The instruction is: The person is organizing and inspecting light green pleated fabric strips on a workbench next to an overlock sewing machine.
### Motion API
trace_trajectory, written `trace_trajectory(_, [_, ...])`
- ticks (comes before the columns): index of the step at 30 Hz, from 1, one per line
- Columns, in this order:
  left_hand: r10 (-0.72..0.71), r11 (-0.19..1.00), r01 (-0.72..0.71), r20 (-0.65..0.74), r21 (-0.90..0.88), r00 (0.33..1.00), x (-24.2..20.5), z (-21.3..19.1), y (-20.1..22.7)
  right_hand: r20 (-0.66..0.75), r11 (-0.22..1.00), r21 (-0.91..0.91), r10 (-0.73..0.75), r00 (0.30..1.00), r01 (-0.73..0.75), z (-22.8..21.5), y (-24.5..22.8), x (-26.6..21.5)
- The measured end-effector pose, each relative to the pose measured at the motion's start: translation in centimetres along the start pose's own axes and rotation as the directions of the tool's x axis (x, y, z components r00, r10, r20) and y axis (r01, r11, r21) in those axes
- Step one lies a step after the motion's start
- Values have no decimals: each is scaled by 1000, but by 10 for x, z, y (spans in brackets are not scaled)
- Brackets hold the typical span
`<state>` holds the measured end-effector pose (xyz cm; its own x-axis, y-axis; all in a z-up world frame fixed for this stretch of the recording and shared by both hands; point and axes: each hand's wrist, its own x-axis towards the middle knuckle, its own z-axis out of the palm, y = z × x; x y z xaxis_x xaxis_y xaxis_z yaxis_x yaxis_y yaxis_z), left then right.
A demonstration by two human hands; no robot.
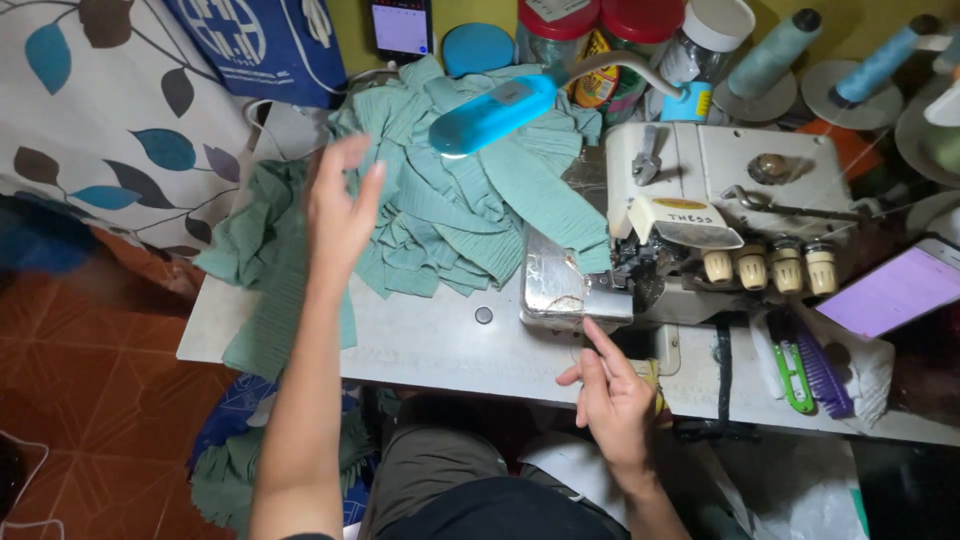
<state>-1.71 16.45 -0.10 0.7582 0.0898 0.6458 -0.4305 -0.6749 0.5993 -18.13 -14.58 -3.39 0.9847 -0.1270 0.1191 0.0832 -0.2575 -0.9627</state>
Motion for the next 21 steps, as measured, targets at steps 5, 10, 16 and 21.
trace_trajectory(5, [-240,811,173,47,559,970,-106,-82,1,59,998,62,21,998,-25,3,0,-6])
trace_trajectory(10, [-545,556,266,104,788,832,-177,-107,-33,171,984,172,18,985,-48,22,-14,-7])
trace_trajectory(16, [-255,824,163,99,543,962,-173,-123,-49,251,990,121,-107,962,78,40,-21,-13])
trace_trajectory(21, [-322,886,304,-7,350,947,-133,-140,-17,319,995,61,-91,943,76,47,-35,-4])
